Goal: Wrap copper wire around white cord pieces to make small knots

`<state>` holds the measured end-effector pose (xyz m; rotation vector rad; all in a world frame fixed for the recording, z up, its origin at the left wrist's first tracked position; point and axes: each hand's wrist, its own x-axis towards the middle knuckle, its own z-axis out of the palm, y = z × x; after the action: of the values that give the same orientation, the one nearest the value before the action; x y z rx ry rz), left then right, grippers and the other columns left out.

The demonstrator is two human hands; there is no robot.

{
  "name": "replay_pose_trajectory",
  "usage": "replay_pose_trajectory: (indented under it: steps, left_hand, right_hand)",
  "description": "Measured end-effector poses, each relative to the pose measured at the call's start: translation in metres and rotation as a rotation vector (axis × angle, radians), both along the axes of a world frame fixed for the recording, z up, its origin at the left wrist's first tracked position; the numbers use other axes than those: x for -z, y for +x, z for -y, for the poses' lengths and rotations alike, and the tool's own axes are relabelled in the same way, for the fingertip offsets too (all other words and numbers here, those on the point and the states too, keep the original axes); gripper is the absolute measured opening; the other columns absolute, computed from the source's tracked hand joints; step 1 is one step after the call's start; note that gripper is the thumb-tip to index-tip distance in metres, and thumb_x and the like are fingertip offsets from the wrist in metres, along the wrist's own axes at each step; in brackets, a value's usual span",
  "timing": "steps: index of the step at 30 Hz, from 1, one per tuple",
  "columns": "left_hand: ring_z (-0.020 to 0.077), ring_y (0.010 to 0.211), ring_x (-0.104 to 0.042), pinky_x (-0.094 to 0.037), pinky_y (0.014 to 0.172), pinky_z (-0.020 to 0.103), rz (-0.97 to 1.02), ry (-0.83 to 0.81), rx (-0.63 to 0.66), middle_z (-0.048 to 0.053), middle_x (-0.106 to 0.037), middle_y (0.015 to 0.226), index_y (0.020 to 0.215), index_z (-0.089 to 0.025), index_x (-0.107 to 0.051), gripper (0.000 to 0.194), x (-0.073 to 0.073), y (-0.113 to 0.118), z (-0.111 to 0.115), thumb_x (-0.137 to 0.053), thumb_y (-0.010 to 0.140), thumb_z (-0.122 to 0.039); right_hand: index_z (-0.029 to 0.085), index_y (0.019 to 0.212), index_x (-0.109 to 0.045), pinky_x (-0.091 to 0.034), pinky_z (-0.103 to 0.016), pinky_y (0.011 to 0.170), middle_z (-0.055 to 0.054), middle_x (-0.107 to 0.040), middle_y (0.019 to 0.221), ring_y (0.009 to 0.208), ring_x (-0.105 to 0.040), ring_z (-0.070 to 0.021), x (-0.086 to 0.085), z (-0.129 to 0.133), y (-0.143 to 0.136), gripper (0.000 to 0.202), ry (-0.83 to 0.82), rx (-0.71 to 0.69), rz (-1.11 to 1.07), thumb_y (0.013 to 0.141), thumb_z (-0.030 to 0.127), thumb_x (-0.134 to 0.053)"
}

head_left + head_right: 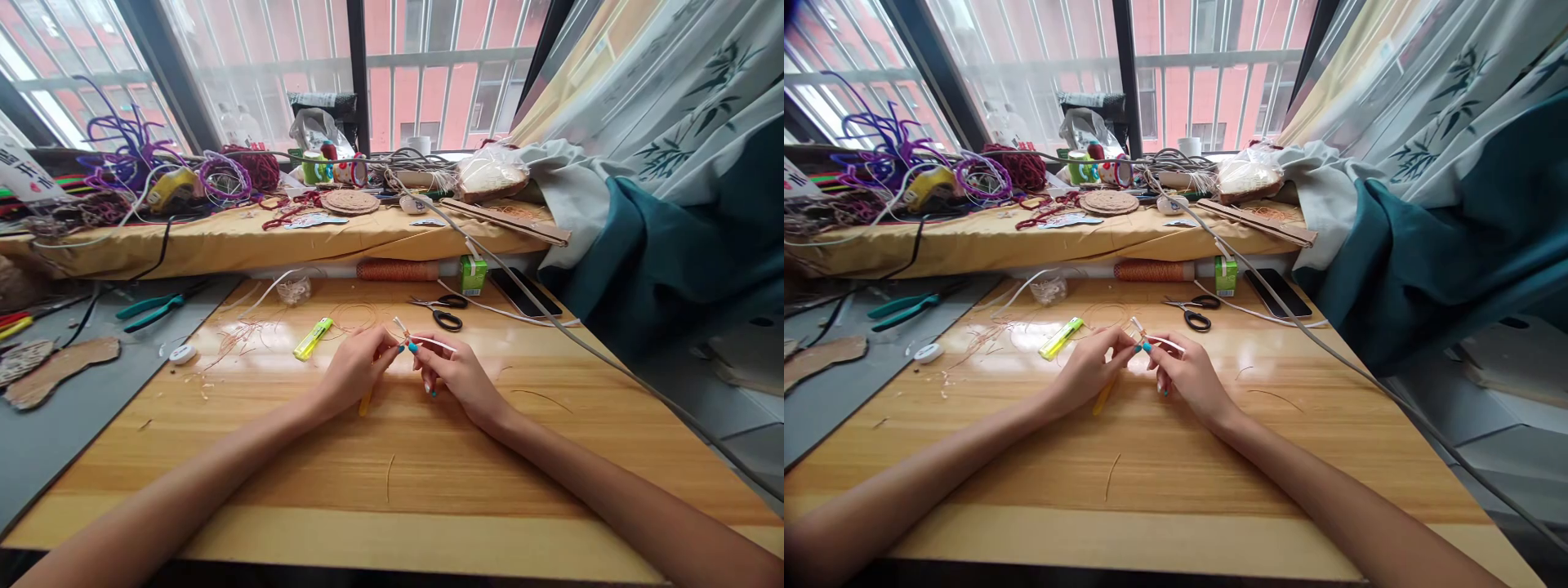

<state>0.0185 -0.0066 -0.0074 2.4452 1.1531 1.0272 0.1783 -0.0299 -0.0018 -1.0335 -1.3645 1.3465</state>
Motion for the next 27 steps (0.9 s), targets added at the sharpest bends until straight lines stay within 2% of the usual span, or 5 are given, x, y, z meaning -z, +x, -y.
replay_pose_trajectory:
  steps: [4, 9, 12, 19, 27]
  left_hand:
    - [0.0096, 0.061, -0.045, -0.034, 0.064, 0.023, 0.063, -0.104, 0.022, -0.001, -0.056, 0.065, 0.068, -0.016, -0.049, 0.017, -0.002, 0.0, 0.0, -0.047, 0.079, -0.029]
    - [0.0077, 0.051, -0.04, -0.03, 0.051, 0.02, 0.291, -0.593, 0.138, -0.005, -0.044, 0.053, 0.071, -0.016, -0.052, 0.025, -0.008, -0.001, -0.005, -0.043, 0.078, -0.038]
    - [0.0065, 0.048, -0.036, -0.026, 0.048, 0.019, 0.41, -0.758, 0.168, -0.006, -0.041, 0.051, 0.069, -0.015, -0.052, 0.025, -0.009, -0.001, -0.007, -0.047, 0.075, -0.039]
    - [0.005, 0.049, -0.035, -0.023, 0.047, 0.018, 0.632, -0.871, 0.204, -0.005, -0.045, 0.055, 0.066, -0.015, -0.049, 0.021, -0.005, -0.001, -0.007, -0.054, 0.071, -0.034]
    - [0.005, 0.045, -0.031, -0.023, 0.047, 0.018, 0.635, -0.84, 0.173, -0.007, -0.038, 0.047, 0.063, -0.016, -0.042, 0.027, -0.008, 0.001, -0.004, -0.055, 0.07, -0.038]
  right_hand:
    - [0.015, 0.087, -0.056, -0.036, -0.018, 0.037, 0.004, -0.051, 0.06, 0.04, -0.044, -0.0047, -0.003, 0.002, -0.001, 0.022, 0.006, 0.03, -0.001, 0.073, 0.032, -0.054]
    - [0.015, 0.084, -0.057, -0.032, -0.017, 0.036, 0.004, -0.051, 0.058, 0.039, -0.042, -0.0037, -0.002, 0.0, 0.0, 0.022, -0.046, 0.037, -0.026, 0.071, 0.033, -0.056]
    - [0.015, 0.085, -0.057, -0.032, -0.017, 0.037, 0.004, -0.052, 0.059, 0.039, -0.041, -0.0037, 0.0, -0.002, 0.001, 0.024, -0.058, 0.027, -0.021, 0.071, 0.035, -0.056]
    - [0.015, 0.087, -0.052, -0.032, -0.018, 0.037, 0.005, -0.05, 0.06, 0.037, -0.043, -0.0038, 0.009, -0.01, 0.0, 0.031, -0.081, 0.039, -0.012, 0.07, 0.04, -0.055]
    - [0.015, 0.099, -0.052, -0.034, -0.018, 0.038, 0.005, -0.05, 0.061, 0.039, -0.044, -0.0045, 0.01, -0.006, 0.001, 0.034, 0.012, -0.02, 0.106, 0.074, 0.038, -0.051]
